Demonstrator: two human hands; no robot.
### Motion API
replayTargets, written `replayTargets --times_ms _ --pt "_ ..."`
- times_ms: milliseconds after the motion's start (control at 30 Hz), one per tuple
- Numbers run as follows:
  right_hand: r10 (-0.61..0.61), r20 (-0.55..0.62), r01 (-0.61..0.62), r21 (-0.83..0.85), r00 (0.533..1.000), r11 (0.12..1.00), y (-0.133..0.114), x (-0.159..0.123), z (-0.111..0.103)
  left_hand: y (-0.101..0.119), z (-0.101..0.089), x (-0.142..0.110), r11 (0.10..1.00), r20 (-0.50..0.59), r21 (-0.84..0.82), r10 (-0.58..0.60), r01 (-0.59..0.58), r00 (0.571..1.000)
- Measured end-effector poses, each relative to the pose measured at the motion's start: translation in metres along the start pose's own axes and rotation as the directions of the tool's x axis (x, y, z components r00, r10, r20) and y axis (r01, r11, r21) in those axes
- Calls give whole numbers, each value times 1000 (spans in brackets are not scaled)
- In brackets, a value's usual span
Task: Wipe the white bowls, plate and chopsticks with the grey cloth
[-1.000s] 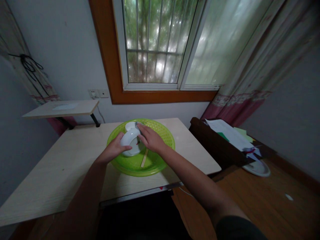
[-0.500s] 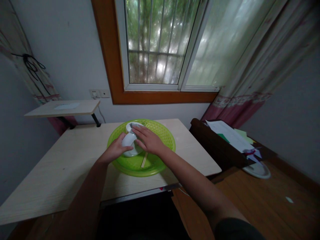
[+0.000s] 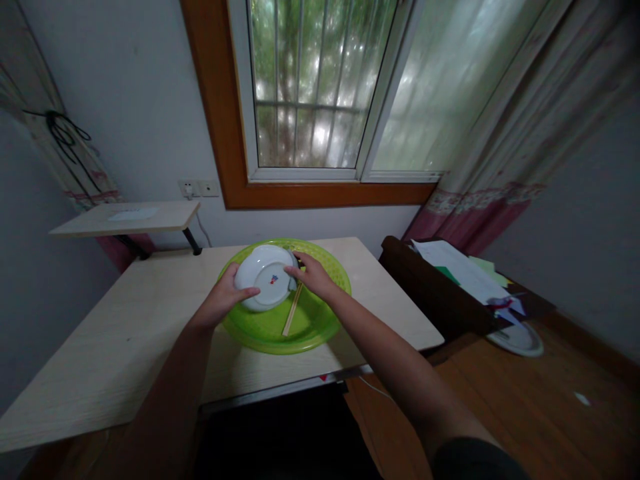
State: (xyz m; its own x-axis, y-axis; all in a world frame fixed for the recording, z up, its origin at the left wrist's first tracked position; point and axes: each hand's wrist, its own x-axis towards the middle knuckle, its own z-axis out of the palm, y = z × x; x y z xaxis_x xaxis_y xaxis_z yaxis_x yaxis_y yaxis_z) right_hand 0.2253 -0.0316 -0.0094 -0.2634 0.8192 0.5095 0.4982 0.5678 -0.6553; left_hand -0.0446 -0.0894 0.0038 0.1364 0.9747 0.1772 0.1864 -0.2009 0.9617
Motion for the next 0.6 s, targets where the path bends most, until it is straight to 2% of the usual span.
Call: replayTargets --times_ms 200,333,467,600 --pt "-34 -17 34 19 999 999 -1 -2 0 2 0 2 1000 66 -27 15 -13 998" --pt "-94 13 94 -15 995 995 -5 -2 -2 2 0 4 998 98 59 1 -7 995" --pt "-189 29 191 -80 982 978 -11 -1 -4 3 -1 3 996 102 87 6 -15 995" --pt "-308 81 318 -190 948 929 -27 -5 -5 1 -2 3 987 96 161 9 -25 995"
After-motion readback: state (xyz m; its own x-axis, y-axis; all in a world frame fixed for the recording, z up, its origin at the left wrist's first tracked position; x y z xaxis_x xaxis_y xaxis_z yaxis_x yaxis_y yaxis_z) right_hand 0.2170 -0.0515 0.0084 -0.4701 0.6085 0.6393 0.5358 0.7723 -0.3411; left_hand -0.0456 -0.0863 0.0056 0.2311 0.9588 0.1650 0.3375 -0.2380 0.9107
